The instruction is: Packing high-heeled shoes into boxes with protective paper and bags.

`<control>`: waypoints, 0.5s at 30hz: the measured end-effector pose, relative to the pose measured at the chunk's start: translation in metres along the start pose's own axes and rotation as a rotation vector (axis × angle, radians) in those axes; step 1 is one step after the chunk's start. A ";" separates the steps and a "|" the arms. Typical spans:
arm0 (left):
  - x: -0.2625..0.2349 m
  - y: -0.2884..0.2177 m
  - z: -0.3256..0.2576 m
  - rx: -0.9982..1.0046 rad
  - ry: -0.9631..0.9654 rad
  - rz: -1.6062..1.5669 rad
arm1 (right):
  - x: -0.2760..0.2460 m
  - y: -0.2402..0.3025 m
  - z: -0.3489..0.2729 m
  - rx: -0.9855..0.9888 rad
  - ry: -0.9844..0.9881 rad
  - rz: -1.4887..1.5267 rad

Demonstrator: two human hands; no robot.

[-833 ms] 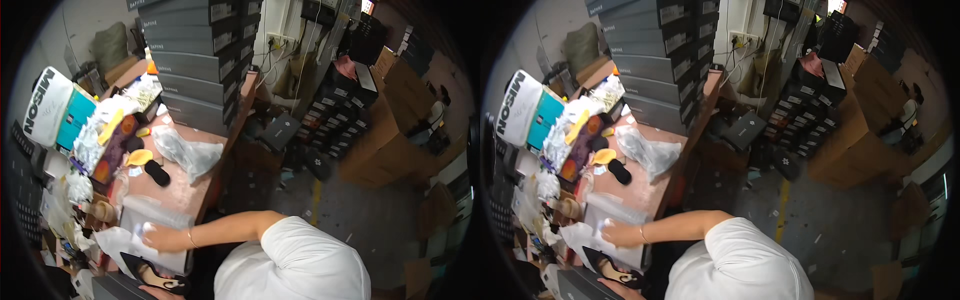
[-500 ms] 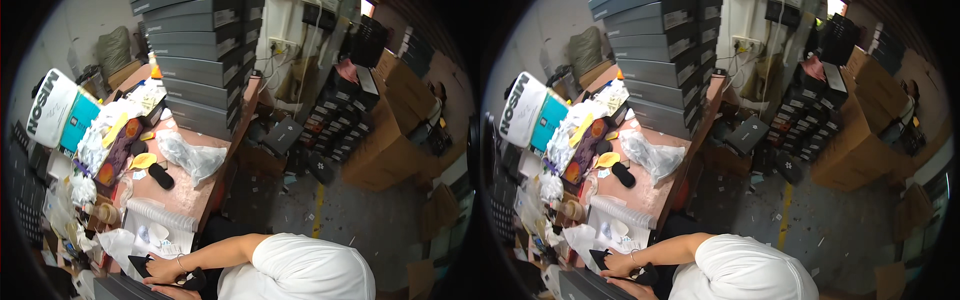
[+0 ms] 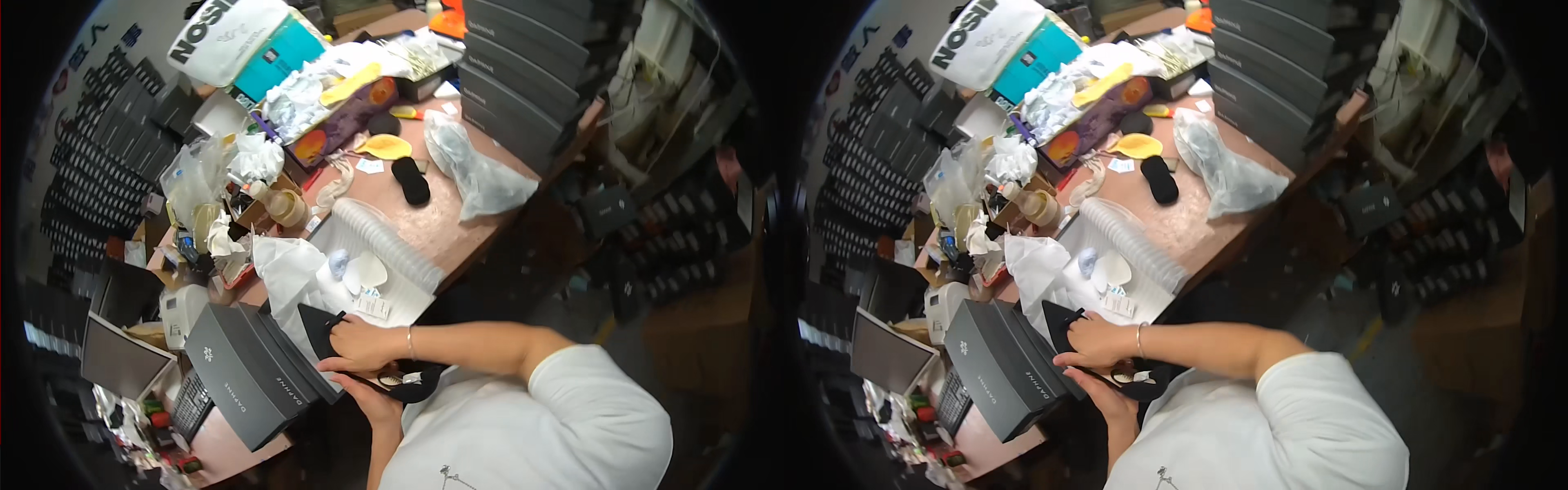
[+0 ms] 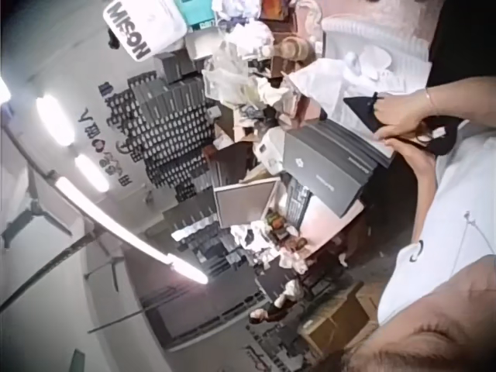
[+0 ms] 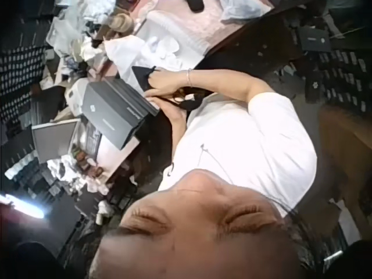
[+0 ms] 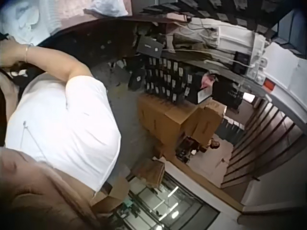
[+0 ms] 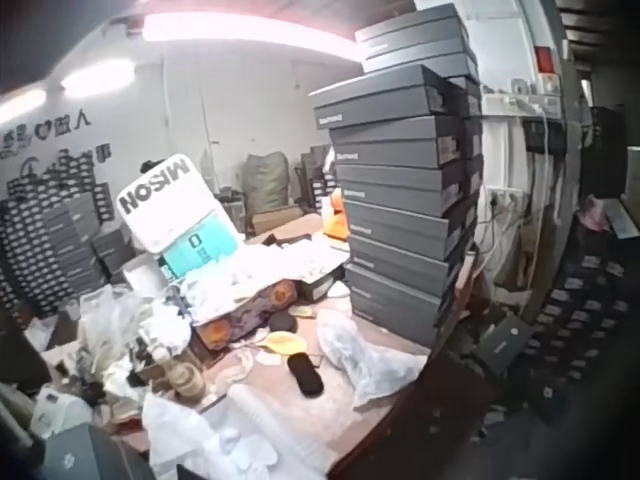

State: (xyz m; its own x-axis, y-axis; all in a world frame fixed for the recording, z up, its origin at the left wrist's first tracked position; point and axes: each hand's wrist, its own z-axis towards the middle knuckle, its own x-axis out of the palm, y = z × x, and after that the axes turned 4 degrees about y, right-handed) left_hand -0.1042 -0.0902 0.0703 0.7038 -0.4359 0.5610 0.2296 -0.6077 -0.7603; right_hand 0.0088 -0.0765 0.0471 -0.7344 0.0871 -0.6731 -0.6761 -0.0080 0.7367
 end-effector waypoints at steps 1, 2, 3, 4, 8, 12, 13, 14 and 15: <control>-0.022 0.004 0.002 -0.020 0.048 0.051 | -0.011 0.004 -0.006 -0.026 0.006 0.021; -0.030 0.009 0.003 -0.034 0.095 0.076 | -0.024 0.004 -0.016 -0.023 0.050 0.022; -0.032 0.012 0.004 -0.035 0.133 0.088 | -0.036 0.002 -0.023 -0.032 0.108 0.015; -0.027 0.015 0.006 -0.086 0.084 0.066 | -0.044 0.001 -0.031 -0.043 0.169 0.008; -0.006 0.007 0.014 -0.251 -0.116 -0.189 | -0.039 -0.004 -0.064 -0.187 0.088 -0.127; -0.052 -0.012 0.035 -0.152 -0.003 -0.246 | -0.063 -0.026 -0.048 0.068 0.019 -0.107; -0.042 -0.023 0.032 -0.118 -0.053 -0.145 | -0.057 -0.052 -0.041 0.004 -0.123 -0.468; -0.034 -0.028 0.030 -0.131 -0.107 -0.114 | -0.054 -0.077 -0.030 -0.075 -0.274 -0.824; -0.036 -0.028 0.031 -0.169 -0.108 -0.087 | -0.050 -0.100 -0.022 -0.049 -0.172 -0.865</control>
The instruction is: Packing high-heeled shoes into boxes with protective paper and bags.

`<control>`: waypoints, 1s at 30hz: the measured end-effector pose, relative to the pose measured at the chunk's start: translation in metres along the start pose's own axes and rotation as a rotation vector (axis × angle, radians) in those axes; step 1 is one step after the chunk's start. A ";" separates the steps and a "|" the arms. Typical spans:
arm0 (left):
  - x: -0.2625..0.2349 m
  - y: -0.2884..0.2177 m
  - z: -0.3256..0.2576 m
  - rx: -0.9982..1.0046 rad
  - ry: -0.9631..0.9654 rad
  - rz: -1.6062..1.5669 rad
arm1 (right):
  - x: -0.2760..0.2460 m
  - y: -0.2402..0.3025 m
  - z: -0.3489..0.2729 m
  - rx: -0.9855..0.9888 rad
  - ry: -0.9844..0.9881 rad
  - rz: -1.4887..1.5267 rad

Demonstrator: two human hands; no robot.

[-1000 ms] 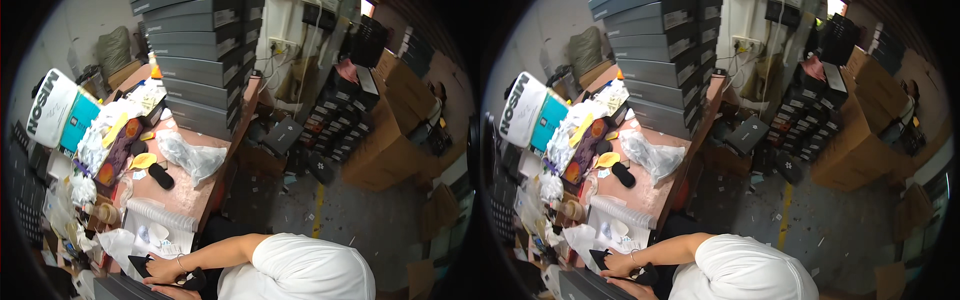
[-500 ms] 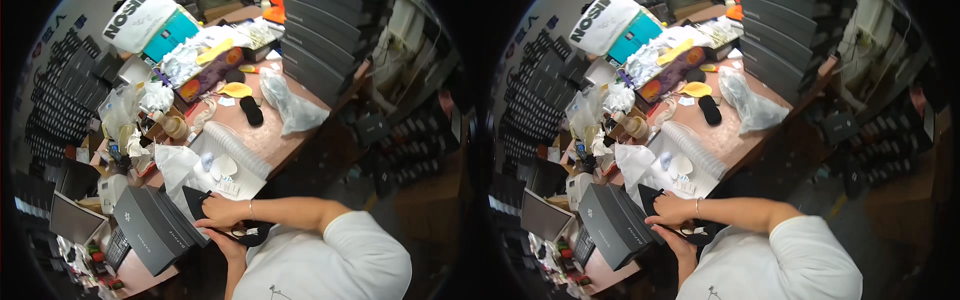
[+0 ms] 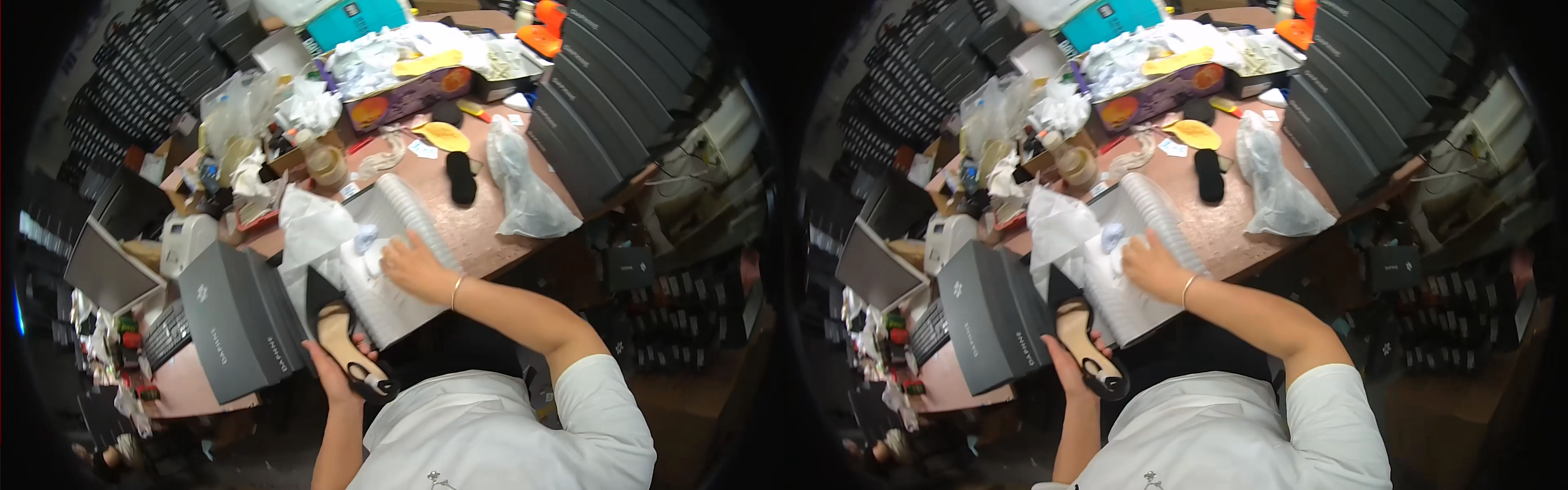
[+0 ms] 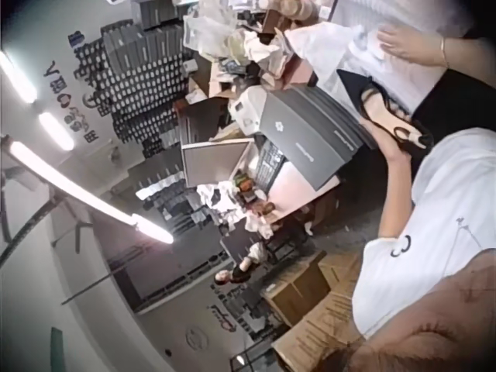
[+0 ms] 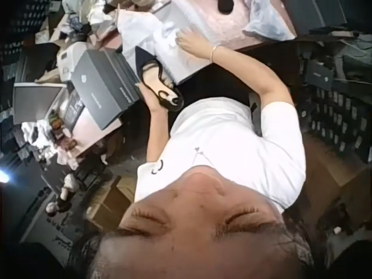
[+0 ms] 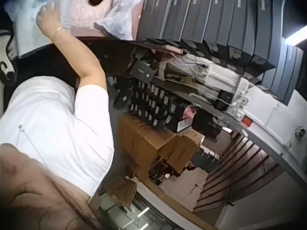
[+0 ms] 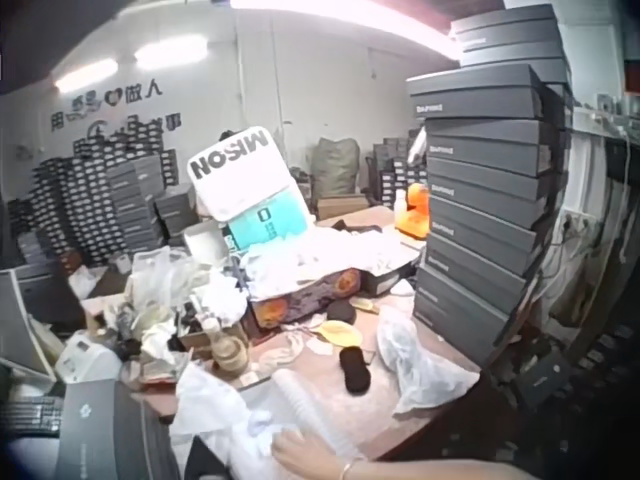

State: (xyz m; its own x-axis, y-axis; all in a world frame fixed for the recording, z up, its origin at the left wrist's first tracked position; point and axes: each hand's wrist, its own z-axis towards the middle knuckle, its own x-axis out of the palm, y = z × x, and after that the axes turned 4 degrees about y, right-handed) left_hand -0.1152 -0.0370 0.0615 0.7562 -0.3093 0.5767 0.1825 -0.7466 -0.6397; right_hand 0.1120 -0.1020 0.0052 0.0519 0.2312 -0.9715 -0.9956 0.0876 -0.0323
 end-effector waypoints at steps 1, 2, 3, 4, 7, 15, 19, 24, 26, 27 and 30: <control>-0.001 0.001 -0.002 -0.046 0.029 -0.059 | 0.016 -0.008 0.004 -0.033 0.094 -0.038; -0.001 0.002 -0.003 -0.083 0.058 -0.115 | 0.024 -0.012 0.006 -0.068 0.137 -0.071; -0.005 0.006 -0.002 -0.088 0.052 -0.139 | 0.030 -0.016 0.005 -0.102 0.176 -0.104; -0.010 0.010 0.000 -0.093 0.045 -0.166 | 0.020 -0.017 0.006 -0.072 0.103 -0.020; -0.023 0.018 0.006 -0.102 0.059 -0.161 | -0.038 0.000 0.006 -0.071 -0.275 0.426; -0.006 0.042 -0.017 -0.057 0.102 0.018 | -0.038 0.072 0.010 -0.255 -0.126 0.497; -0.029 0.021 -0.001 -0.081 -0.028 -0.057 | -0.036 0.046 0.035 -0.165 0.120 0.546; -0.028 0.002 0.011 -0.123 -0.100 -0.033 | 0.045 -0.011 0.058 -0.193 0.165 0.044; -0.015 -0.007 0.001 -0.112 -0.153 -0.002 | 0.052 -0.016 0.061 -0.197 0.172 0.028; -0.012 -0.011 -0.003 -0.107 -0.186 0.018 | 0.050 -0.015 0.060 -0.146 0.205 0.056; -0.013 -0.011 -0.003 -0.133 -0.173 0.092 | 0.010 0.000 0.058 0.158 0.134 0.472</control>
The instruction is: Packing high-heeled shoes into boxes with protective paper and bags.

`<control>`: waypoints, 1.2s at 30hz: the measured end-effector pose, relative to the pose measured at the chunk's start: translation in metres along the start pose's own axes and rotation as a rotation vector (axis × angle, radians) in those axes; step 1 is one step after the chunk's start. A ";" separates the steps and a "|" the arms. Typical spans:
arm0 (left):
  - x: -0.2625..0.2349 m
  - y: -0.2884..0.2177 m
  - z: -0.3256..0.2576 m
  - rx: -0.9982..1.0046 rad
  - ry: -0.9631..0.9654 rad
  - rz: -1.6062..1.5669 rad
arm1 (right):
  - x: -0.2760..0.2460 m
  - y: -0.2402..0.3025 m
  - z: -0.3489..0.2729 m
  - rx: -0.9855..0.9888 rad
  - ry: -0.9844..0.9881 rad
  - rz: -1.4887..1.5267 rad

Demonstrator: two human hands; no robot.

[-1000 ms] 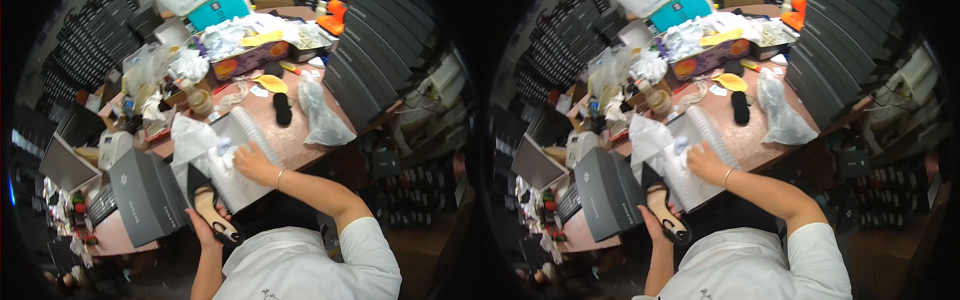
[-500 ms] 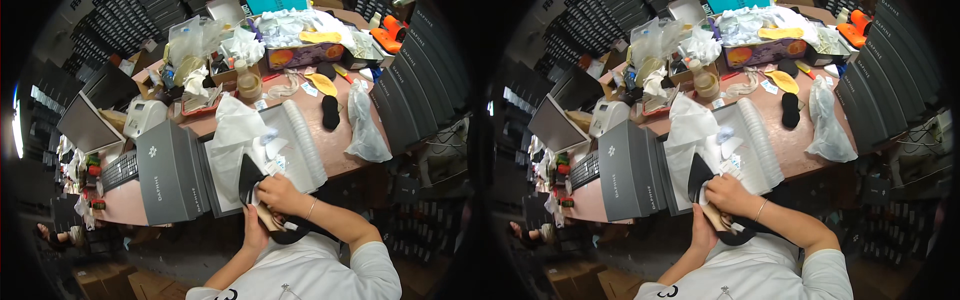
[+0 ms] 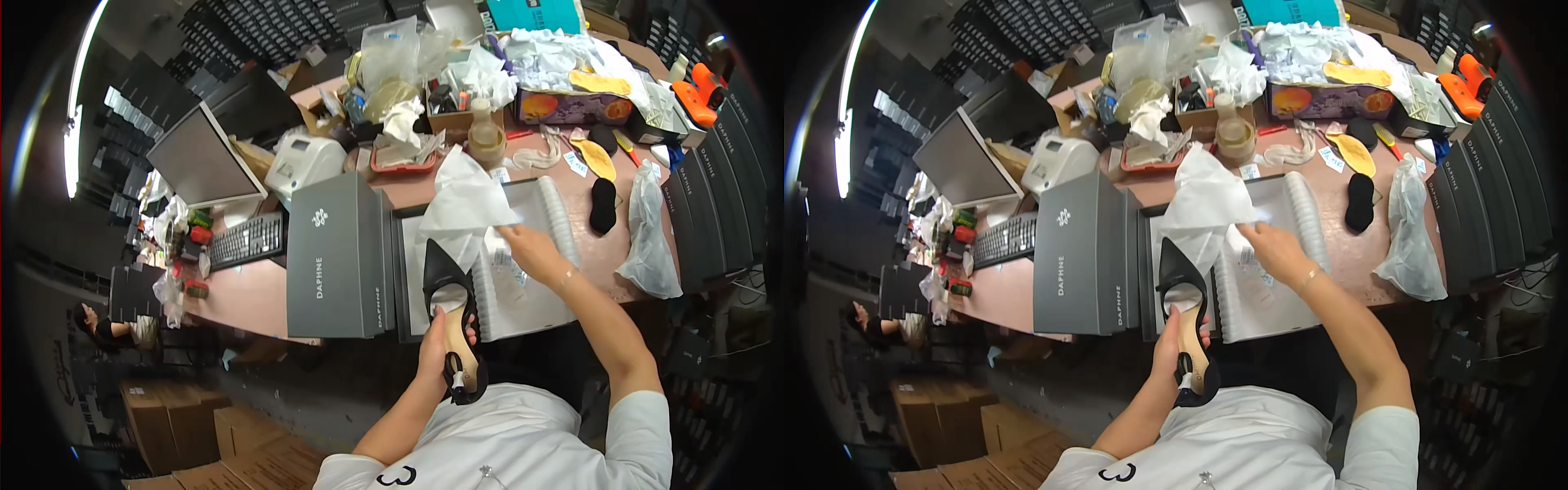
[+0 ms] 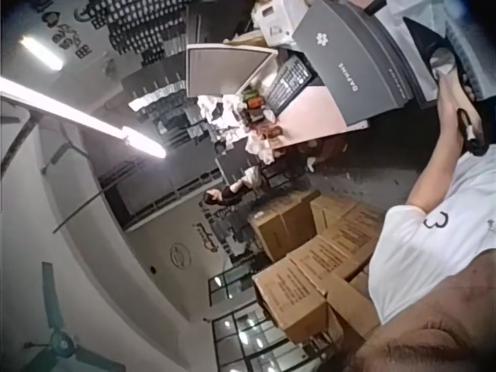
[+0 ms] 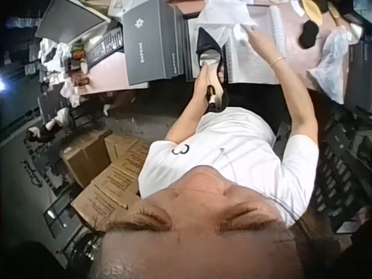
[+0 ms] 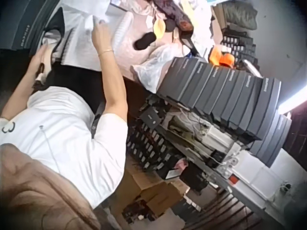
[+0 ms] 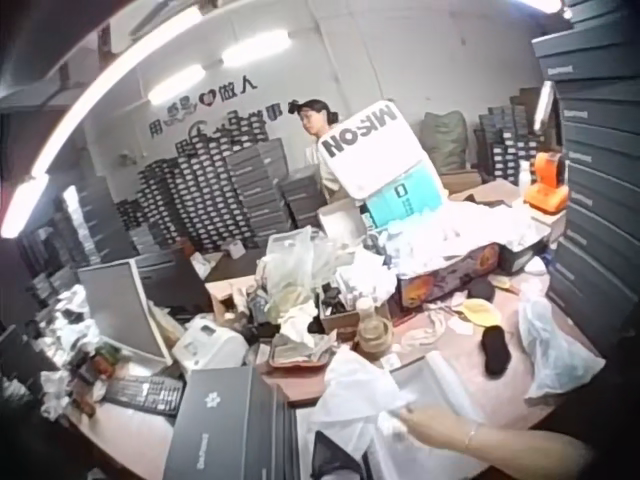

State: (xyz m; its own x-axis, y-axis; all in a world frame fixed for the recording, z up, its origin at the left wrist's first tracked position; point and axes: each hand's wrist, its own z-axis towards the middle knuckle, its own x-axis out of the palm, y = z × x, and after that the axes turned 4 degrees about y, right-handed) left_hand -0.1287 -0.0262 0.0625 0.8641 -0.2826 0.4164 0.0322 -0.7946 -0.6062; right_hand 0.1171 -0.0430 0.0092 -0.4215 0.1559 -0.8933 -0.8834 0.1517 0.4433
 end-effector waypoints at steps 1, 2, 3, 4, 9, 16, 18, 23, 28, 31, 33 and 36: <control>-0.004 0.001 0.002 -0.021 0.011 -0.002 | -0.021 0.013 -0.004 0.095 -0.067 0.196; -0.007 0.004 0.004 0.001 0.021 -0.023 | -0.035 0.026 -0.016 0.145 -0.008 0.446; -0.008 0.009 0.007 0.019 0.034 -0.048 | -0.047 0.041 -0.032 0.199 0.055 0.691; -0.008 0.015 0.011 0.033 0.055 -0.072 | -0.050 0.054 -0.047 0.256 0.110 0.932; 0.003 0.032 0.010 0.207 0.170 -0.140 | -0.016 0.088 -0.083 0.067 0.103 0.896; 0.000 0.036 0.015 0.148 0.229 -0.185 | -0.023 0.100 -0.075 -0.298 -0.375 -0.007; 0.009 0.043 0.008 0.203 0.233 -0.169 | -0.007 0.095 -0.068 -0.242 -0.247 0.144; 0.034 0.058 -0.005 0.331 0.154 -0.019 | 0.010 0.100 -0.038 -0.045 -0.470 0.175; 0.012 0.050 0.016 0.141 0.149 -0.173 | -0.014 0.070 -0.034 -0.180 0.083 0.575; -0.003 0.022 0.028 0.020 0.192 -0.174 | -0.035 0.001 -0.004 0.150 0.233 0.297; 0.003 0.008 0.027 -0.042 0.225 -0.169 | -0.001 -0.038 0.020 0.100 0.052 -0.084; -0.002 0.007 0.033 -0.001 0.208 -0.218 | 0.044 -0.065 0.045 0.012 0.131 -0.311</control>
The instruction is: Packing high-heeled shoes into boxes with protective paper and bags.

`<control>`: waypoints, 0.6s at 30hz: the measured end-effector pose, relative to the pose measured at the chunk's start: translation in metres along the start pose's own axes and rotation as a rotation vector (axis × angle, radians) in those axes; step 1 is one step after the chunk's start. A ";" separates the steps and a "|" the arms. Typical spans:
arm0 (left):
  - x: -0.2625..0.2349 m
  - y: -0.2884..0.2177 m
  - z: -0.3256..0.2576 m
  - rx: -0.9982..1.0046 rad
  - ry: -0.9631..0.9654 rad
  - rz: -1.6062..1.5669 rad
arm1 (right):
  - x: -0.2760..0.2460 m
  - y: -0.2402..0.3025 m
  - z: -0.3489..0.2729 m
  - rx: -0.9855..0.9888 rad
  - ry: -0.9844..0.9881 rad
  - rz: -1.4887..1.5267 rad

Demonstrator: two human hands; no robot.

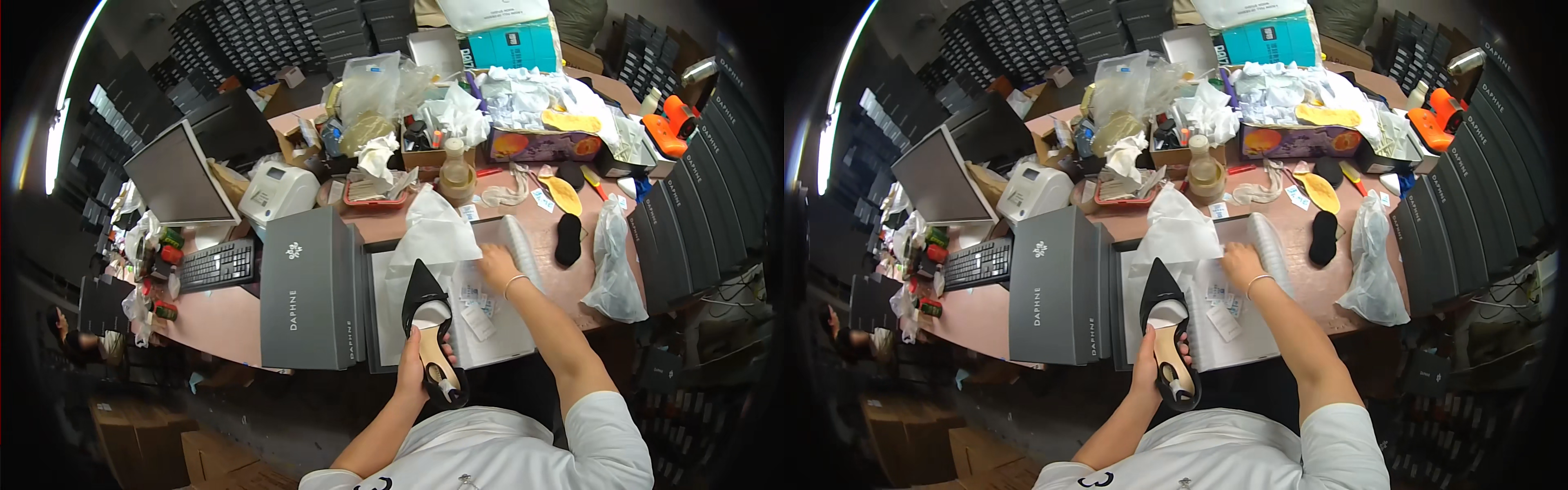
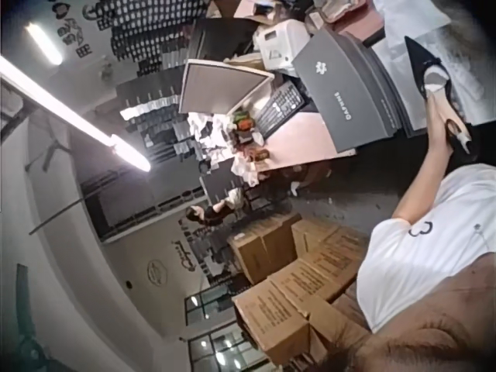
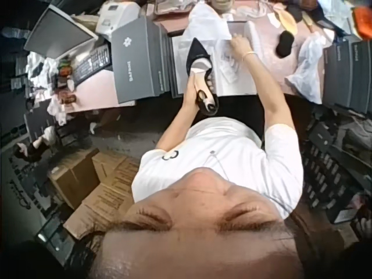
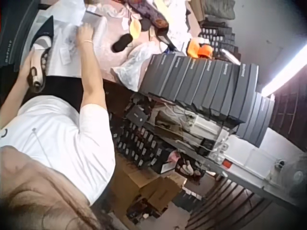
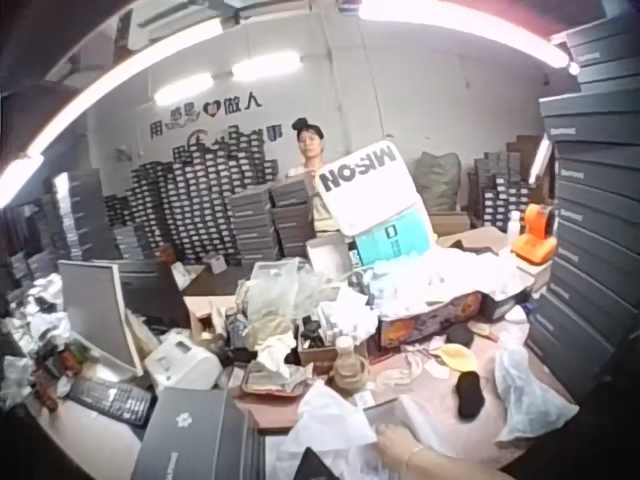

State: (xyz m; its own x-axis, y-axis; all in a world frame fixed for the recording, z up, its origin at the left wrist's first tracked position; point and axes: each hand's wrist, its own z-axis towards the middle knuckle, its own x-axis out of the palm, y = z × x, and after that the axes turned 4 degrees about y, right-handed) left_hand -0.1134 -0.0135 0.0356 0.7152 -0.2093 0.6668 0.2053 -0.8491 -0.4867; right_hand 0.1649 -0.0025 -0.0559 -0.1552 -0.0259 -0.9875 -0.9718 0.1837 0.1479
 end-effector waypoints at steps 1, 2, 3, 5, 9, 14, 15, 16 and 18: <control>-0.004 -0.002 0.000 0.024 0.045 -0.002 | 0.003 -0.002 -0.004 0.024 -0.056 0.015; -0.006 -0.005 0.000 0.058 -0.011 0.030 | -0.023 0.016 -0.012 0.076 -0.048 0.217; -0.006 -0.008 -0.002 0.081 -0.040 0.033 | -0.058 0.037 -0.030 0.136 -0.036 0.418; -0.007 -0.007 0.001 0.092 -0.026 0.028 | -0.098 0.070 -0.076 -0.044 -0.031 1.001; 0.010 0.020 0.000 0.175 0.080 0.100 | -0.088 0.129 -0.107 -0.109 -0.311 0.820; 0.014 0.026 -0.012 0.185 0.053 0.263 | -0.082 0.130 -0.122 -0.025 -0.427 0.647; 0.015 0.029 -0.016 0.180 0.079 0.290 | -0.085 0.128 -0.122 -0.018 -0.511 0.670; 0.017 0.032 -0.020 0.175 0.104 0.316 | -0.086 0.127 -0.122 -0.011 -0.596 0.693; 0.023 0.043 -0.027 0.161 0.095 0.274 | -0.085 0.124 -0.122 -0.031 -0.482 0.895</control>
State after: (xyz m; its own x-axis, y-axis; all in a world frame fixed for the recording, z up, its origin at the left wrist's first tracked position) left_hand -0.1059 -0.0677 0.0456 0.6947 -0.4698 0.5447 0.1226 -0.6688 -0.7332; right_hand 0.0364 -0.0971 0.0533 -0.7462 0.5091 -0.4290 -0.5391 -0.0841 0.8380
